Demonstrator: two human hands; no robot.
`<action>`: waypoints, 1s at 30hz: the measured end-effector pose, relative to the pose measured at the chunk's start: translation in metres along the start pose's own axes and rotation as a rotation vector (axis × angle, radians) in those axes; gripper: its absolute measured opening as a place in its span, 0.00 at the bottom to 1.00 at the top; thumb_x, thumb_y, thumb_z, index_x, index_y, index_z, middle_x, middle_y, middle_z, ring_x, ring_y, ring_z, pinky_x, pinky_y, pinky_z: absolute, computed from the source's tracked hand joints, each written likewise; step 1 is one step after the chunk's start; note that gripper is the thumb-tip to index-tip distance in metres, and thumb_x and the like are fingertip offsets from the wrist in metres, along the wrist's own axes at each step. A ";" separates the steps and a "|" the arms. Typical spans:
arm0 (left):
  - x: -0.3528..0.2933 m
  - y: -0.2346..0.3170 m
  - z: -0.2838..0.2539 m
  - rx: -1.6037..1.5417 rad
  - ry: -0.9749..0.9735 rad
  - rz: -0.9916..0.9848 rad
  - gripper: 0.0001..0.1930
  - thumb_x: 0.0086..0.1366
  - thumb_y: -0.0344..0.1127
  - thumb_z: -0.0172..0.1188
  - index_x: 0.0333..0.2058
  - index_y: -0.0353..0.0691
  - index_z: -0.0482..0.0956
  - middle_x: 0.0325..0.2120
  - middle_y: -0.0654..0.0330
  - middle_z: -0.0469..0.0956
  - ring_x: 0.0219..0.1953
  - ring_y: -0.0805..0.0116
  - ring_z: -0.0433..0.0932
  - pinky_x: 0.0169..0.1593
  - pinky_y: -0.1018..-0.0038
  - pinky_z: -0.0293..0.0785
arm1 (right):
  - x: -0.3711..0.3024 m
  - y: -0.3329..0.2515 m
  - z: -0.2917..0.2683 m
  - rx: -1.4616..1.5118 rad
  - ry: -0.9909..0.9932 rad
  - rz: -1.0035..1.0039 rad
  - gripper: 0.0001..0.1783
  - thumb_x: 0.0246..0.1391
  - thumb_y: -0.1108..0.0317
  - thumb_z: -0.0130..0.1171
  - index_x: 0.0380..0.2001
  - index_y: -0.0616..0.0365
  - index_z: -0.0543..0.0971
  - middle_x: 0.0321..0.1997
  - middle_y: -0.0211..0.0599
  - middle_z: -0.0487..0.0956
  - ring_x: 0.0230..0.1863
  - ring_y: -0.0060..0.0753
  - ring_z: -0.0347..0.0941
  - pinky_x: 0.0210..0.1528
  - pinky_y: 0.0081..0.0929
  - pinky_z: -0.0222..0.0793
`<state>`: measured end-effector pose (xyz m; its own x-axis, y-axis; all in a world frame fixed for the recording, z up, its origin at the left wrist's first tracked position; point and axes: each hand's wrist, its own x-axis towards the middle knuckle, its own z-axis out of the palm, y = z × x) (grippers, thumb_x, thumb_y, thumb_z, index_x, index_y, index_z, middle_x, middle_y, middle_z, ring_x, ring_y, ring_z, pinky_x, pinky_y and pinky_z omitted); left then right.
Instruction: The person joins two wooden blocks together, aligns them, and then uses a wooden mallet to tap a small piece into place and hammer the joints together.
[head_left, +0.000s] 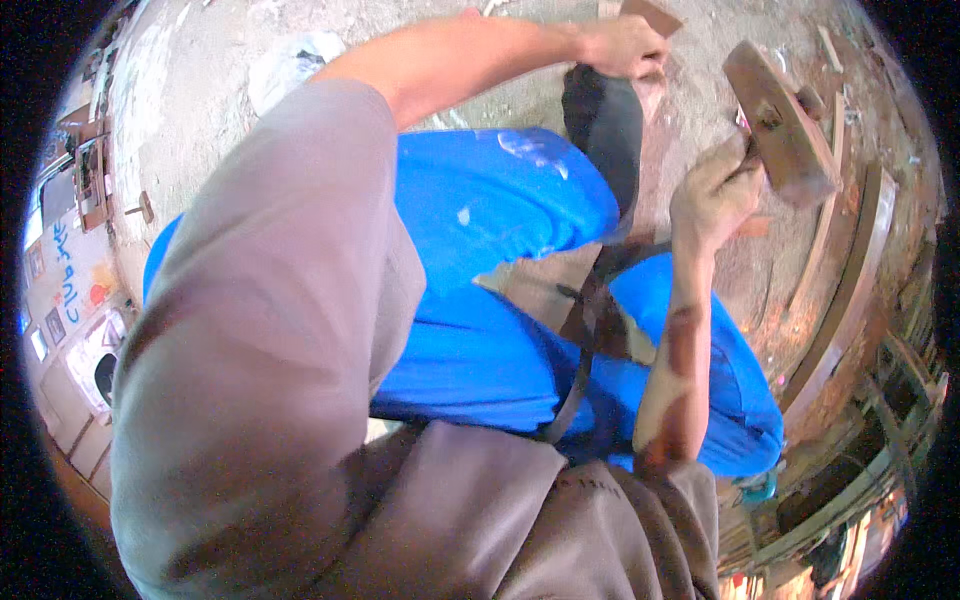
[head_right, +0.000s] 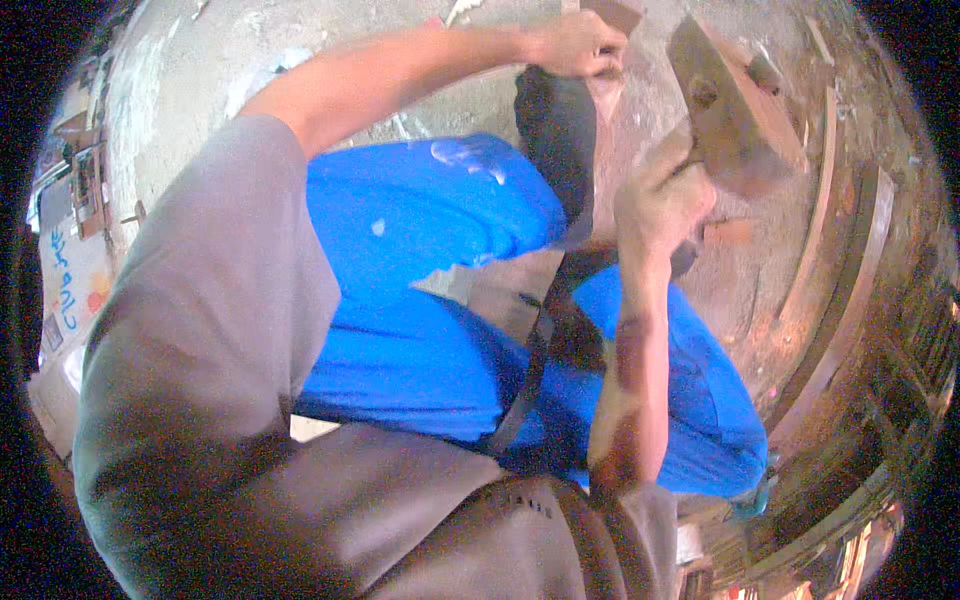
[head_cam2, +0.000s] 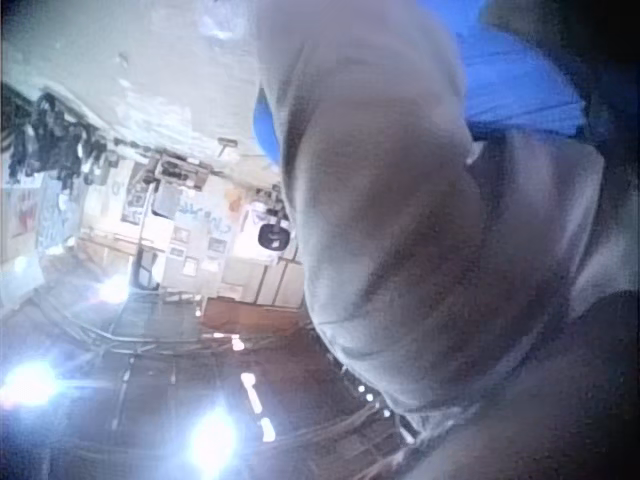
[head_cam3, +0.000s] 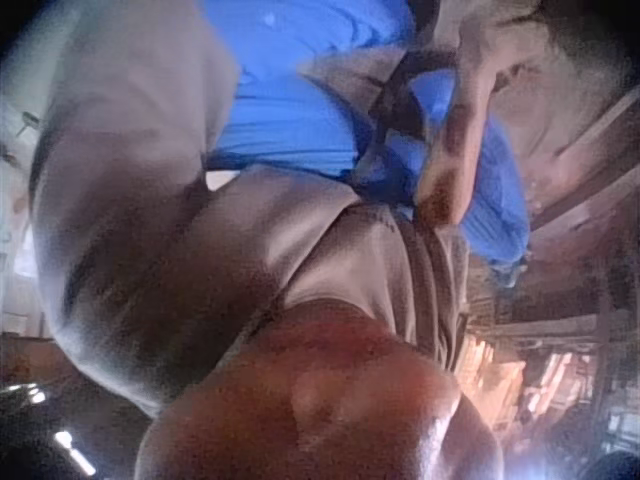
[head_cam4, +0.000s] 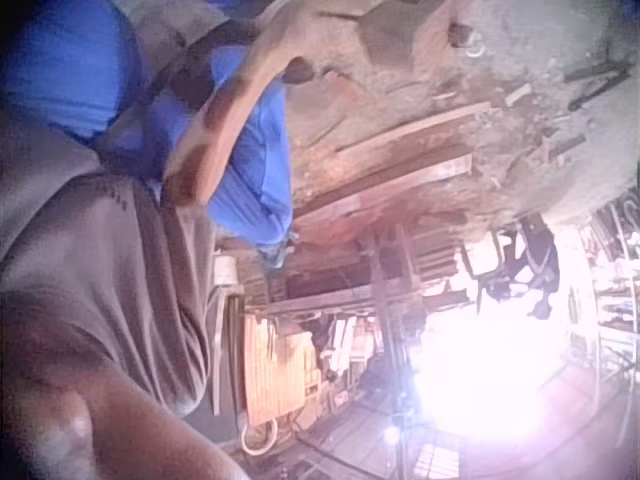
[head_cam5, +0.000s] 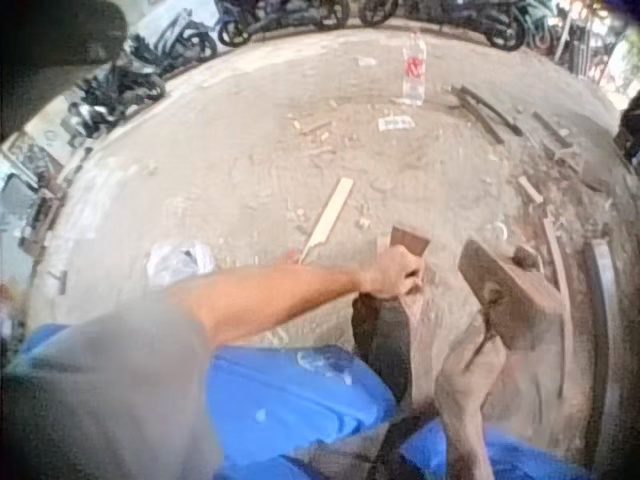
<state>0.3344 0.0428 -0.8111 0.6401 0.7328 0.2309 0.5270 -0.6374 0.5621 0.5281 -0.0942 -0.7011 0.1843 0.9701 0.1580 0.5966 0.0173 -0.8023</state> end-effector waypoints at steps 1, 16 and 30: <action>0.001 0.001 -0.003 -0.088 -0.056 -0.052 0.08 0.62 0.36 0.61 0.29 0.38 0.81 0.25 0.48 0.82 0.30 0.49 0.83 0.36 0.58 0.77 | 0.003 0.010 0.002 -0.204 -0.177 0.007 0.23 0.69 0.59 0.47 0.49 0.71 0.77 0.38 0.67 0.80 0.45 0.67 0.78 0.48 0.52 0.71; -0.005 0.005 -0.029 -0.115 -0.186 -0.069 0.11 0.65 0.36 0.62 0.43 0.35 0.79 0.38 0.48 0.83 0.43 0.48 0.82 0.47 0.60 0.77 | -0.052 0.019 -0.090 0.022 -0.135 0.301 0.22 0.70 0.57 0.52 0.48 0.71 0.76 0.21 0.44 0.71 0.24 0.28 0.67 0.29 0.33 0.65; -0.023 0.079 -0.055 0.031 -0.389 -0.735 0.41 0.64 0.63 0.58 0.57 0.25 0.71 0.48 0.32 0.78 0.51 0.37 0.80 0.56 0.54 0.76 | -0.068 0.023 -0.078 0.182 -0.274 0.498 0.25 0.71 0.52 0.52 0.27 0.63 0.73 0.19 0.32 0.71 0.22 0.21 0.64 0.25 0.27 0.62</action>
<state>0.3305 -0.0117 -0.7287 0.2713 0.8341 -0.4803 0.8975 -0.0390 0.4393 0.5904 -0.1790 -0.6849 0.1852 0.8987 -0.3975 0.3422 -0.4381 -0.8312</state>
